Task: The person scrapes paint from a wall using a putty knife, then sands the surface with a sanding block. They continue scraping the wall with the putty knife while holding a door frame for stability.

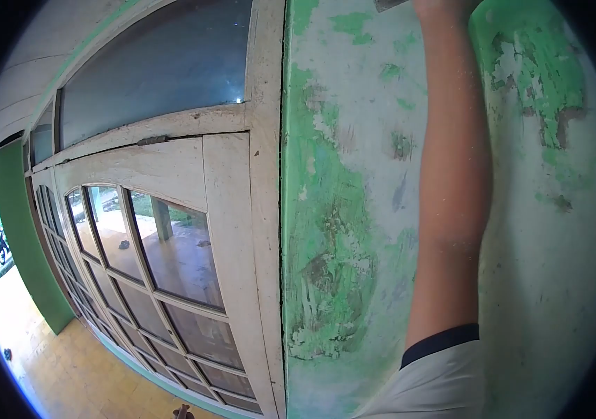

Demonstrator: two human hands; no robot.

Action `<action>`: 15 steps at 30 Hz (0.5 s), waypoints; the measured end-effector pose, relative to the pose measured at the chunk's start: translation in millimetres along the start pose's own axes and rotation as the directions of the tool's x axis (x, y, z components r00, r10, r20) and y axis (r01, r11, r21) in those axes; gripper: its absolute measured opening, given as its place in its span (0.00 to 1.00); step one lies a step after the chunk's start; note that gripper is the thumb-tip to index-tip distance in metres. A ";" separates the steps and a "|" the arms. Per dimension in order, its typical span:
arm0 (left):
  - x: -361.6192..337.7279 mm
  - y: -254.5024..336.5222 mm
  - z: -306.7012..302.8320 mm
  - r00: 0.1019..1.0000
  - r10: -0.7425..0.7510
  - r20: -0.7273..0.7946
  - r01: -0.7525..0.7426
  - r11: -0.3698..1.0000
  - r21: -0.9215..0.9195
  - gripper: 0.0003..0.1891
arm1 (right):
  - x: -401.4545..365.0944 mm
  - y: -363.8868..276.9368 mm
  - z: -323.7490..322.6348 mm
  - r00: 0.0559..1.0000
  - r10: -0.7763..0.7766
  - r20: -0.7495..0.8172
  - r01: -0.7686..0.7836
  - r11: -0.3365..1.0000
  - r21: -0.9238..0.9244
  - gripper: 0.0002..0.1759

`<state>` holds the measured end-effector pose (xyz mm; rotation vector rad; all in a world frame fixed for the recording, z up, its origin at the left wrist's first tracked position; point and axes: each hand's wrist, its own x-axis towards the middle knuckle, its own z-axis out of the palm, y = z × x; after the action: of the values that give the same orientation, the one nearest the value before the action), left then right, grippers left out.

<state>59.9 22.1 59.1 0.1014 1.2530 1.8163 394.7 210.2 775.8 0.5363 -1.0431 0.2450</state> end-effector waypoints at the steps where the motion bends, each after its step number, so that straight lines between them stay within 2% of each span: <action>1: 1.9 -1.6 0.3 1.000 0.000 0.014 0.000 1.000 0.002 0.20 | -2.4 2.8 -2.1 1.000 -0.010 -0.003 0.010 1.000 0.024 0.17; 2: 3.7 -2.5 0.3 1.000 -0.001 0.016 0.001 1.000 0.002 0.20 | -6.1 21.8 -2.8 0.996 0.085 -0.018 -0.086 0.993 -0.084 0.17; 3: 5.4 -2.8 -0.1 1.000 -0.009 0.015 0.009 1.000 0.000 0.20 | -1.5 24.5 -6.1 0.996 0.084 -0.018 -0.085 0.993 -0.083 0.17; 5: 5.8 -3.3 0.7 1.000 -0.015 0.014 0.015 1.000 -0.008 0.20 | 1.5 22.0 -5.0 0.992 0.102 0.072 -0.085 0.973 -0.216 0.16; 7: 3.9 -3.1 0.2 1.000 0.004 0.023 -0.004 1.000 -0.013 0.19 | 5.6 7.7 -2.3 0.993 0.084 0.078 -0.071 0.985 -0.155 0.17; 9: 4.1 -3.9 -0.1 1.000 0.001 0.030 -0.001 1.000 -0.018 0.20 | 2.5 -11.8 1.9 0.999 -0.006 0.033 0.003 0.997 0.079 0.17; 11: 5.1 -4.9 -1.6 0.999 0.000 0.036 0.001 1.000 -0.023 0.20 | 1.7 -0.8 -5.0 1.000 -0.023 0.007 0.022 0.997 0.079 0.19; 13: 8.2 -6.4 -4.9 1.000 0.002 0.007 -0.002 1.000 -0.001 0.20 | -4.5 19.1 -3.2 0.989 0.145 -0.009 -0.145 0.981 -0.132 0.18; 14: 9.6 -7.2 -5.9 1.000 0.007 0.004 -0.007 1.000 -0.008 0.20 | -4.6 17.1 0.9 0.989 0.145 -0.020 -0.145 0.958 -0.248 0.18; 15: 10.4 -8.1 -7.5 1.000 -0.018 -0.009 0.018 1.000 -0.005 0.21 | -2.9 11.4 3.2 0.989 0.146 -0.019 -0.146 0.959 -0.243 0.18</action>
<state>54.9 24.8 45.0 0.0786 1.2520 1.8066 385.9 218.3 777.9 0.2372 -1.0958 0.2424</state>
